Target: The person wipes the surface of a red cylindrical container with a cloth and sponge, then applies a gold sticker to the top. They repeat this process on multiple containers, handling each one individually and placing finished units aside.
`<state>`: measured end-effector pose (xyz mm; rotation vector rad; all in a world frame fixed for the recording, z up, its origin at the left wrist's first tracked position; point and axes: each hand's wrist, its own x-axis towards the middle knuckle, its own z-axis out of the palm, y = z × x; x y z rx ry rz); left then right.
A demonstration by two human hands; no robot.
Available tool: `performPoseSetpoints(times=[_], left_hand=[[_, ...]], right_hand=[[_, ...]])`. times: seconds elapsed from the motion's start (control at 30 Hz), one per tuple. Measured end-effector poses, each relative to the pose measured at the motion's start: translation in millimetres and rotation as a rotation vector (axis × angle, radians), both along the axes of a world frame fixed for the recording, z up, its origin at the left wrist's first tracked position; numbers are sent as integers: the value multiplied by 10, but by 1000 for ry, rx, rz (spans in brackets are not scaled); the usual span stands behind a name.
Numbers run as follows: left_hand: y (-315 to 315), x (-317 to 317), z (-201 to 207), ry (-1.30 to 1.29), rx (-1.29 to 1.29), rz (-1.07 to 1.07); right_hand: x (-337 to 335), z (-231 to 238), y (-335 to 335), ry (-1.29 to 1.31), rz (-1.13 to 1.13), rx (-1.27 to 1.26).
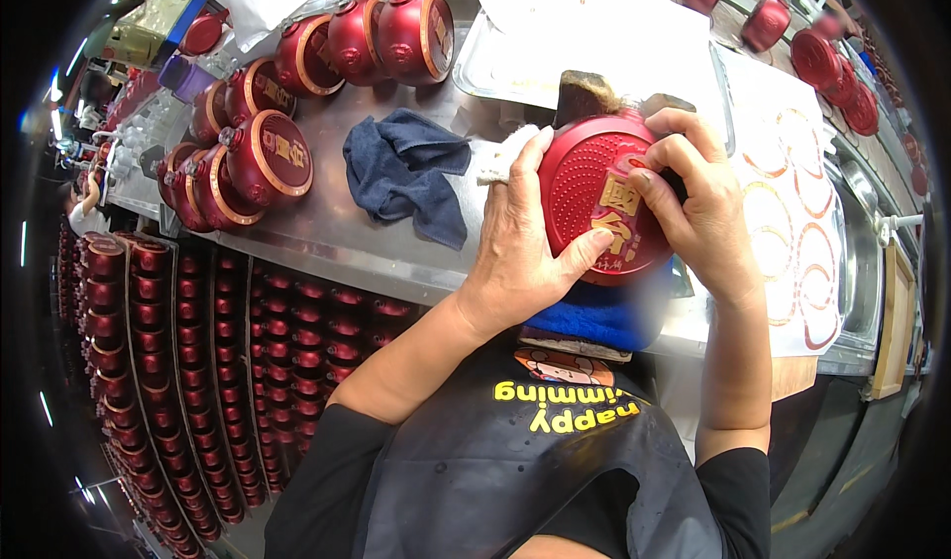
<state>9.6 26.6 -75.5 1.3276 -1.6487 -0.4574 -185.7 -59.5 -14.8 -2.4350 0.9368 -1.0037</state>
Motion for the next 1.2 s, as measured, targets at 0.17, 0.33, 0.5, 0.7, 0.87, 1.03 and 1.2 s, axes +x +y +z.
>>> performPoseSetpoints(times=[0.17, 0.33, 0.5, 0.7, 0.87, 1.03, 1.2], left_hand=[[5, 0, -5, 13, 18, 3], [31, -18, -18, -2, -7, 9], [-44, 3, 28, 172, -5, -36], [-393, 98, 279, 155, 1, -28], [-564, 68, 442, 7, 72, -9], [-580, 24, 425, -148, 75, 62], [-586, 25, 389, -138, 64, 59]], right_hand=[[16, -11, 9, 6, -17, -17], [19, -21, -13, 8, -78, -64], [-150, -92, 120, -26, -245, -49], [-253, -318, 320, -89, -224, 170], [-221, -379, 331, -96, -236, 217], [-213, -368, 318, -109, -234, 249], [-208, -380, 317, -118, -238, 246]])
